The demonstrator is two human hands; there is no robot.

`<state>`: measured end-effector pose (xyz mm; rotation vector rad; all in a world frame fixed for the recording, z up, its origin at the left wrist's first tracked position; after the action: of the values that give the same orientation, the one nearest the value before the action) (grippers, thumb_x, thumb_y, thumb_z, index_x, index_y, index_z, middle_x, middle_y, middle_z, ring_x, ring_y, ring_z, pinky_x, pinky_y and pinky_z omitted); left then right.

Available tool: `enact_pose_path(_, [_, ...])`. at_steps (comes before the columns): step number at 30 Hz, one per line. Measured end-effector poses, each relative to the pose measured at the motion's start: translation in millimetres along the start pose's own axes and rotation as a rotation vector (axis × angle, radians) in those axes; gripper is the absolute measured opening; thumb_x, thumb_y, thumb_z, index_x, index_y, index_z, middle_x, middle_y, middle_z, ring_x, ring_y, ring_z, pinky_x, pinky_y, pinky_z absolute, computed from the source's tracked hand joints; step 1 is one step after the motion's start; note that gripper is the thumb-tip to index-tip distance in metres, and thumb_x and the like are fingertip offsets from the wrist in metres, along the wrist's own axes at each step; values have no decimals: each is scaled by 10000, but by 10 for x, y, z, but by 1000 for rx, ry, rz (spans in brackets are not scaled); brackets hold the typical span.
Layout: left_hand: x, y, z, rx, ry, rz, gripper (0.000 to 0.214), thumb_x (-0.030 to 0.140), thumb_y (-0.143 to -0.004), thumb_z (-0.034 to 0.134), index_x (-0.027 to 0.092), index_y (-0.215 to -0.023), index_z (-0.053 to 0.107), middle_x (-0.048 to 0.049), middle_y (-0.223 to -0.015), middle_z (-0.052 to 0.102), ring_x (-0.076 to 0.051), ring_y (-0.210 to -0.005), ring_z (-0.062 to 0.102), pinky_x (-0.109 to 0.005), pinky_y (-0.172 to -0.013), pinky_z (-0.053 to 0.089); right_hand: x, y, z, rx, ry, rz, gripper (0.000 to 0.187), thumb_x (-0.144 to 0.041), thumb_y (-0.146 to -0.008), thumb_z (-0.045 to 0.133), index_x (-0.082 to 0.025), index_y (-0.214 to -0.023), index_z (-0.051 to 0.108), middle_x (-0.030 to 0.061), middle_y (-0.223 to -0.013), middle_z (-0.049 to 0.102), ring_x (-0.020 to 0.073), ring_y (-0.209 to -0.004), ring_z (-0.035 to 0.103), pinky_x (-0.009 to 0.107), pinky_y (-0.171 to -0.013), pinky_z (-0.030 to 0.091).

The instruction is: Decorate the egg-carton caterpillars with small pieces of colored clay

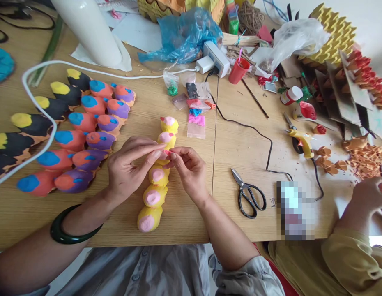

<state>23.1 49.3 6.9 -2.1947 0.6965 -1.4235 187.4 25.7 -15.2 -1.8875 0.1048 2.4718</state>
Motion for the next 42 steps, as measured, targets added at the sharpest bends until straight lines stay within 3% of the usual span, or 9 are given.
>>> enact_pose_path(7, [-18, 1, 33, -35, -4, 82, 210, 204, -996, 742, 307, -1168, 805, -12, -1021, 797, -191, -996, 727, -352, -916, 618, 55, -18, 0, -51, -91, 102, 314, -528, -897, 814, -226, -921, 730, -38, -728, 720, 116, -580, 676, 310, -680, 662])
enact_pose_path(13, [26, -13, 13, -29, 3, 79, 152, 185, -999, 726, 298, -1052, 814, 1, -912, 791, -186, -935, 729, -347, -870, 611, 77, -23, 19, -111, -184, 181, 316, -525, -907, 804, -219, -892, 725, -28, -777, 734, 101, -589, 663, 303, -700, 669])
enact_pose_path(19, [33, -8, -1, -84, -24, 0, 257, 279, -1034, 680, 318, -1275, 761, -42, -1158, 803, -201, -1001, 742, -387, -942, 616, 56, -36, 20, -139, -224, 245, 366, -558, -863, 835, -218, -876, 700, -41, -749, 710, 93, -566, 652, 267, -641, 649])
enact_pose_path(28, [16, -19, 8, -59, 16, 50, 113, 223, -1003, 728, 296, -1008, 814, -2, -943, 793, -185, -915, 728, -353, -868, 613, 58, -12, 41, -197, -226, 228, 346, -534, -955, 749, -203, -858, 714, -40, -692, 684, 93, -559, 651, 250, -614, 626])
enact_pose_path(34, [-3, 2, 18, -80, 10, -35, 164, 341, -1031, 694, 295, -1149, 799, -34, -1105, 794, -200, -1007, 739, -367, -914, 623, 61, -17, 23, -153, -209, 253, 351, -547, -894, 811, -209, -887, 717, -41, -749, 706, 86, -595, 663, 231, -612, 624])
enact_pose_path(42, [2, -18, 0, -51, 6, -36, 100, 310, -1017, 715, 309, -958, 797, -10, -932, 794, -207, -907, 740, -399, -839, 632, 39, -10, 52, -203, -183, 270, 369, -568, -898, 795, -209, -873, 716, -31, -743, 697, 97, -581, 641, 254, -590, 648])
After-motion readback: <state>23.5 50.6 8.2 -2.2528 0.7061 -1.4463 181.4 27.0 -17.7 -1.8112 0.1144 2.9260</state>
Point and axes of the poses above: each hand's wrist, its own y-axis away from the middle knuckle, its own z-axis out of the palm, x = y × z, the point moved 3 cm from there along -y, towards the middle knuckle
